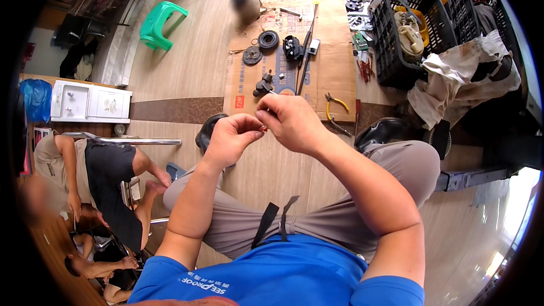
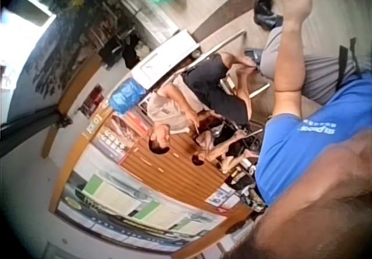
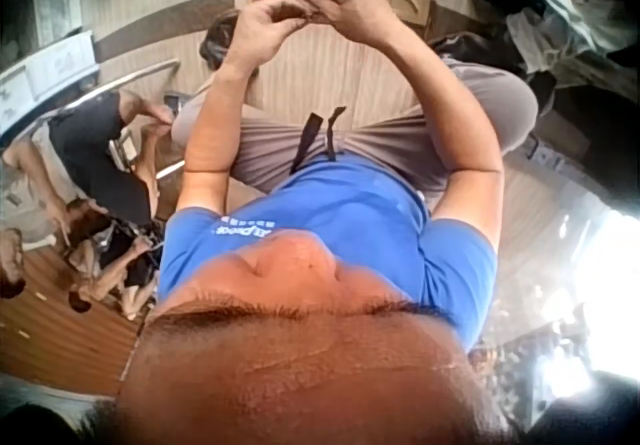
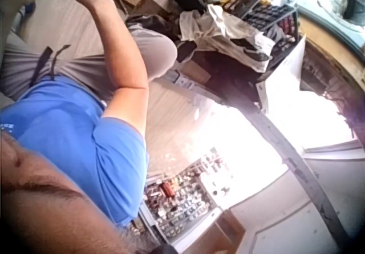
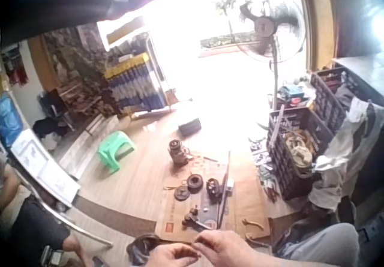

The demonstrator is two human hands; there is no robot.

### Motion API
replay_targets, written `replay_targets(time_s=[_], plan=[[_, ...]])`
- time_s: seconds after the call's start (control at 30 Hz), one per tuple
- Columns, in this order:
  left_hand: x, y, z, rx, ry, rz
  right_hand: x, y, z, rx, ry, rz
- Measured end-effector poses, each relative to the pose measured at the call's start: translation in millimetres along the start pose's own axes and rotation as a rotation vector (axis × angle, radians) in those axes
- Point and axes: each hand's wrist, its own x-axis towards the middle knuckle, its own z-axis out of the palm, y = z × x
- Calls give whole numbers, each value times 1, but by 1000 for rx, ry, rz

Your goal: The person assembles small metal engine components by hand, inserting a spring and a pin into a larger metal housing while sitting at a workspace.

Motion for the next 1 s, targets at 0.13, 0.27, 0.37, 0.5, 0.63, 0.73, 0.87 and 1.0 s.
replay_targets(time_s=[0.13,0.27,0.37,0.5,0.63,0.73,0.87,1.0], plan=[[-3,8,2,-131,-64,-37,4,16,0,32,86,41],[-2,11,-4,-190,-96,-32,5,26,1,61,90,90],[-1,11,-6,-258,-109,-25,7,36,7,122,117,106],[0,9,-8,-317,-83,-67,8,40,7,181,171,47],[0,6,-8,-321,-72,-78,9,38,8,181,162,46],[-1,8,-8,-341,-115,-90,8,36,6,133,150,40],[-1,10,-11,-435,-175,-82,6,31,6,97,31,164],[-2,12,-12,-419,-229,-150,5,18,1,97,38,160]])
